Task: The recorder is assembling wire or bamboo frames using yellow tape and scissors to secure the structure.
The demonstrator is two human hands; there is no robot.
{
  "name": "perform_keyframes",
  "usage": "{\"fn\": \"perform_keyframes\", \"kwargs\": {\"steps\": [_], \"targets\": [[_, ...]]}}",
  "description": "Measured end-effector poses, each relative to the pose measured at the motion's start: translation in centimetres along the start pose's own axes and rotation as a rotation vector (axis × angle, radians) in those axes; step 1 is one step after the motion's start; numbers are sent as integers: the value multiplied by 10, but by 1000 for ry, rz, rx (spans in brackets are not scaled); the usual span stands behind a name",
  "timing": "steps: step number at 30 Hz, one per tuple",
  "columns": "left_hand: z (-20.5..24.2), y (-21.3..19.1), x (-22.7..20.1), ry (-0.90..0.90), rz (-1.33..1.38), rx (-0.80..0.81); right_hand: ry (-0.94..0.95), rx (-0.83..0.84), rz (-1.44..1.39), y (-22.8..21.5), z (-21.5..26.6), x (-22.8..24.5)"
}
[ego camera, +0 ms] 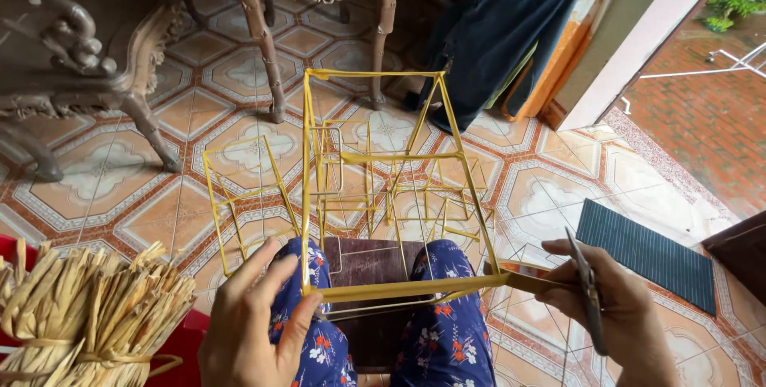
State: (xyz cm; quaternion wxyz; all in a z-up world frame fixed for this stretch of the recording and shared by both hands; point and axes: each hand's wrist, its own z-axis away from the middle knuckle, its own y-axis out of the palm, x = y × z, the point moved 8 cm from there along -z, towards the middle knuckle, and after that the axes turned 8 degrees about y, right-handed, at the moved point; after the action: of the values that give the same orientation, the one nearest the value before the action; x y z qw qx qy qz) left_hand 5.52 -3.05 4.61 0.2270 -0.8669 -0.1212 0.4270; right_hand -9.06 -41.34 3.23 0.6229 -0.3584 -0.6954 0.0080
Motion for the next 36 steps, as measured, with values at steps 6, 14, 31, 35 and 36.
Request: {"fn": "perform_keyframes", "kwargs": {"steps": [6,14,31,35,36], "targets": [[1,15,-70,641,-228,34,-88,-56,-78,14,-8,-4],[-38,90,-47,273,-453,908,-74,-13,-357,30,-19,-44],[-39,171,-104,605,-512,953,-71,-34,-597,54,-8,-20],[-74,107,-175,1050,-186,254,-32,-42,-637,61,-4,-19],[-80,116,-179,1047,-186,256,-29,-41,-637,62,-3,-18]]}}
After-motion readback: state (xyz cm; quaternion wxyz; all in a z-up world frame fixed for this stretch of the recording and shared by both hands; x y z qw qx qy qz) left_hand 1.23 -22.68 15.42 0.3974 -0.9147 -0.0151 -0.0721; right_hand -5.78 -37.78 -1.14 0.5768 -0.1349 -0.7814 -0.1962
